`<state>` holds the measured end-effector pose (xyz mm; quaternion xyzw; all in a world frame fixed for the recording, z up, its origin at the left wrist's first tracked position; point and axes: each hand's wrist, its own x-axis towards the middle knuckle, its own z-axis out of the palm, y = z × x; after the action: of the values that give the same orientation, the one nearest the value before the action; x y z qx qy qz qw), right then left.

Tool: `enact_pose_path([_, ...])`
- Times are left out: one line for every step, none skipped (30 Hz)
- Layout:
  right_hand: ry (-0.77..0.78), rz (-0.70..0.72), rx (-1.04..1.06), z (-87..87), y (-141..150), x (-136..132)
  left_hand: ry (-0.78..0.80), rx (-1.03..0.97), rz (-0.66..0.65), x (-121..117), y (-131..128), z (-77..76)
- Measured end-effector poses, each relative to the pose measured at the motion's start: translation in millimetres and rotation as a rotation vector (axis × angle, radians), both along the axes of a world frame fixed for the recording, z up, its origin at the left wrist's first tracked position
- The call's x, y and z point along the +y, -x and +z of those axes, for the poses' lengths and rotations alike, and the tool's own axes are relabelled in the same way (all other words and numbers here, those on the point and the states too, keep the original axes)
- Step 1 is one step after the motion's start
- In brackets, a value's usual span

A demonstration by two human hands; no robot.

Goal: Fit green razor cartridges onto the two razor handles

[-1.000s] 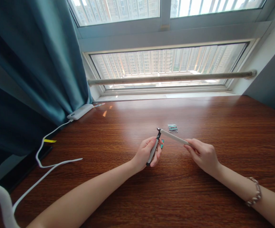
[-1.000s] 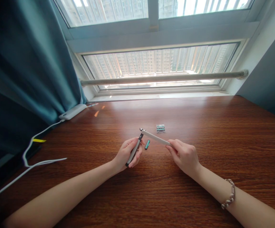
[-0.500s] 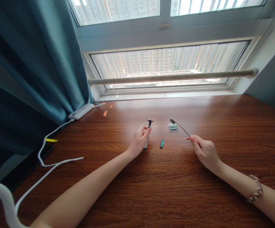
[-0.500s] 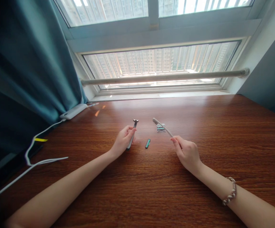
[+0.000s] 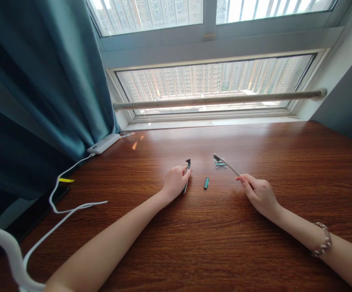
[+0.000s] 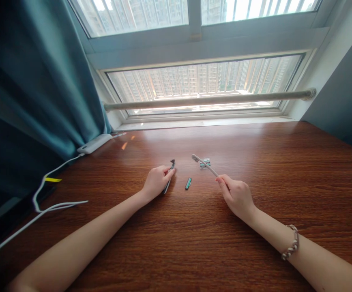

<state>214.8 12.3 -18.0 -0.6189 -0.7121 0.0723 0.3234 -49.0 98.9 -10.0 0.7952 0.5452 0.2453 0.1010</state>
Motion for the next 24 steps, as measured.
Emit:
enact_pose_path([0.004, 0.005, -0.002, -0.1, 0.1, 0.1, -0.002, 0.016, -0.001, 0.1, 0.2, -0.3])
enact_pose_path([0.008, 0.01, -0.003, -0.2, 0.1, 0.2, -0.004, 0.03, -0.007, 0.1, 0.3, -0.4])
enact_pose_path([0.012, 0.012, -0.004, -0.4, 0.1, 0.2, -0.005, 0.043, -0.016, 0.0, 0.2, -0.4])
enact_pose_path([0.016, 0.013, -0.006, -0.6, 0.0, 0.2, -0.008, 0.055, -0.027, -0.1, 0.0, -0.2])
enact_pose_path([0.019, 0.012, -0.008, -0.8, 0.0, 0.1, -0.011, 0.067, -0.038, -0.2, -0.3, 0.0])
enact_pose_path([0.023, 0.01, -0.011, -0.9, -0.1, -0.1, -0.016, 0.079, -0.047, -0.3, -0.7, 0.3])
enact_pose_path([0.026, 0.008, -0.015, -0.9, -0.1, -0.3, -0.021, 0.09, -0.054, -0.4, -1.2, 0.6])
enact_pose_path([0.026, 0.007, -0.018, -0.9, -0.2, -0.5, -0.026, 0.102, -0.059, -0.6, -1.6, 0.8])
enact_pose_path([0.027, 0.008, -0.022, -0.8, -0.1, -0.7, -0.031, 0.112, -0.062, -0.7, -1.9, 1.0])
enact_pose_path([0.026, 0.01, -0.024, -0.9, 0.0, -0.7, -0.034, 0.121, -0.064, -0.8, -2.1, 1.1])
enact_pose_path([0.026, 0.012, -0.026, -1.0, 0.1, -0.7, -0.036, 0.129, -0.064, -1.0, -2.2, 1.2])
enact_pose_path([0.026, 0.015, -0.028, -1.2, 0.2, -0.6, -0.038, 0.136, -0.063, -1.1, -2.2, 1.1])
enact_pose_path([0.025, 0.016, -0.027, -1.5, 0.3, -0.3, -0.039, 0.141, -0.061, -1.2, -2.1, 1.0])
enact_pose_path([0.024, 0.016, -0.023, -1.8, 0.4, -0.1, -0.04, 0.145, -0.057, -1.3, -1.9, 0.7])
enact_pose_path([0.021, 0.017, -0.014, -2.1, 0.4, 0.2, -0.04, 0.148, -0.053, -1.3, -1.8, 0.4])
enact_pose_path([0.017, 0.02, 0.001, -2.3, 0.5, 0.4, -0.04, 0.149, -0.05, -1.3, -1.8, 0.0])
enact_pose_path([0.014, 0.029, 0.022, -2.3, 0.7, 0.5, -0.039, 0.15, -0.047, -1.3, -1.8, -0.4])
enact_pose_path([0.012, 0.04, 0.048, -2.0, 1.0, 0.6, -0.037, 0.149, -0.042, -1.2, -1.8, -0.9])
enact_pose_path([0.012, 0.05, 0.076, -1.5, 1.4, 0.6, -0.036, 0.148, -0.038, -1.1, -1.8, -1.4])
enact_pose_path([0.014, 0.056, 0.105, -0.8, 2.1, 0.6, -0.035, 0.144, -0.033, -1.1, -1.7, -1.9])
enact_pose_path([0.018, 0.056, 0.135, 0.1, 3.0, 0.7, -0.034, 0.14, -0.029, -0.9, -1.6, -2.2])
enact_pose_path([0.024, 0.05, 0.167, 1.1, 4.2, 0.8, -0.034, 0.134, -0.025, -0.7, -1.3, -2.4])
enact_pose_path([0.035, 0.039, 0.207, 2.0, 5.6, 1.0, -0.034, 0.126, -0.024, -0.4, -0.8, -2.3])
enact_pose_path([0.054, 0.032, 0.26, 2.8, 7.3, 1.0, -0.034, 0.116, -0.023, -0.1, -0.1, -1.9])
